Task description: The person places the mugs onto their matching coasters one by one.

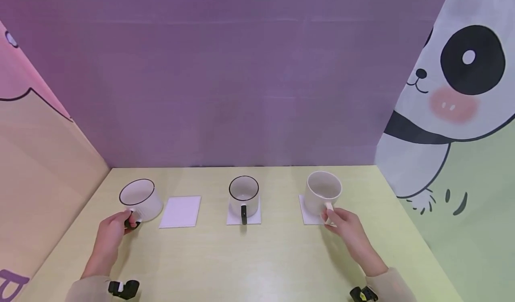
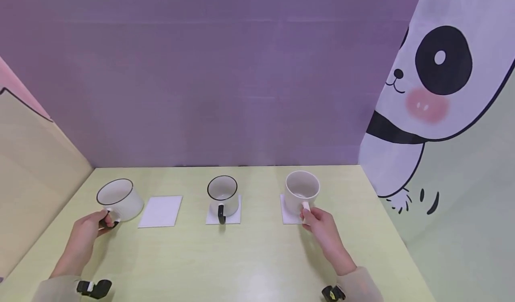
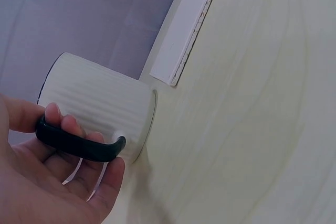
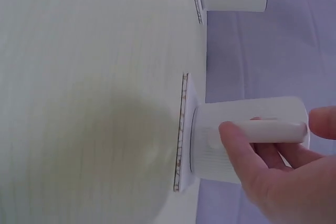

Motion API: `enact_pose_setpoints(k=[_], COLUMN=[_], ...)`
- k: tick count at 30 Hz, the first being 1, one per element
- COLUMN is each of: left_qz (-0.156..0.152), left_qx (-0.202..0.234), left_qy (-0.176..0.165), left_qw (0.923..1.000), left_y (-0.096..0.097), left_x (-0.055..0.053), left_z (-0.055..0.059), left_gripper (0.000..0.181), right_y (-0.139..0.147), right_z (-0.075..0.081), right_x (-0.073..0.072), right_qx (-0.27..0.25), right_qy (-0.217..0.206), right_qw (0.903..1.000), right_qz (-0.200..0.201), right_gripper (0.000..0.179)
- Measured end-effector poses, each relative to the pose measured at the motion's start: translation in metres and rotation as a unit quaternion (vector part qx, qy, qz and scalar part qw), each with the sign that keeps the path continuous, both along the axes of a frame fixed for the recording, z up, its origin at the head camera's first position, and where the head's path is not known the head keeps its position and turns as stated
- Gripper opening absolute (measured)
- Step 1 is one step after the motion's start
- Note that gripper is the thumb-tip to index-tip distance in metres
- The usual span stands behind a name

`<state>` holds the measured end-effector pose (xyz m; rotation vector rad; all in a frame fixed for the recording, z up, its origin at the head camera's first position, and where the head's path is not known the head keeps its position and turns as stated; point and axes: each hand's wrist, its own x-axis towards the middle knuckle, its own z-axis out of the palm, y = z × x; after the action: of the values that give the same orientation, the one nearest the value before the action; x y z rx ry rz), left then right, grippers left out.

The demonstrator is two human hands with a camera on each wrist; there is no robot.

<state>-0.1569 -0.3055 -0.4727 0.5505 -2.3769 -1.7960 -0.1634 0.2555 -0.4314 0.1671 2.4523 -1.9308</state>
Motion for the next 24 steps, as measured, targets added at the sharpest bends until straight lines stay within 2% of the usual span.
enact_pose_setpoints(k=[6, 12, 15, 19, 24], left_qz=[0.006, 0.01, 0.01, 0.009, 0.011], left_qx=[0.003, 0.004, 0.001, 0.003, 0.011], left_qy=[0.002, -0.006, -0.014, -0.022, -0.025], left_qw=[1.0, 0.9999, 0.9999, 0.9997, 0.9996], left_y=[0.001, 0.002, 0.002, 0.002, 0.002], left_x=[0.0, 0.0, 0.0, -0.001, -0.001], left_z=[0.0, 0.002, 0.003, 0.003, 0.004], left_gripper=[0.046, 0.046, 0.046, 0.046, 0.045], right_y=[0.004, 0.008, 0.007, 0.004, -0.001], right_z=[0.005, 0.013, 0.016, 0.02, 0.022], right_x=[0.009, 0.014, 0.017, 0.022, 0.023], right_qx=[0.097, 0.21, 0.236, 0.241, 0.26], right_qy=[0.023, 0.05, 0.073, 0.107, 0.156], right_qw=[0.995, 0.9765, 0.9689, 0.9641, 0.9521], right_qz=[0.011, 0.003, -0.014, -0.032, -0.038], right_gripper=[0.031, 0.034, 0.032, 0.028, 0.024])
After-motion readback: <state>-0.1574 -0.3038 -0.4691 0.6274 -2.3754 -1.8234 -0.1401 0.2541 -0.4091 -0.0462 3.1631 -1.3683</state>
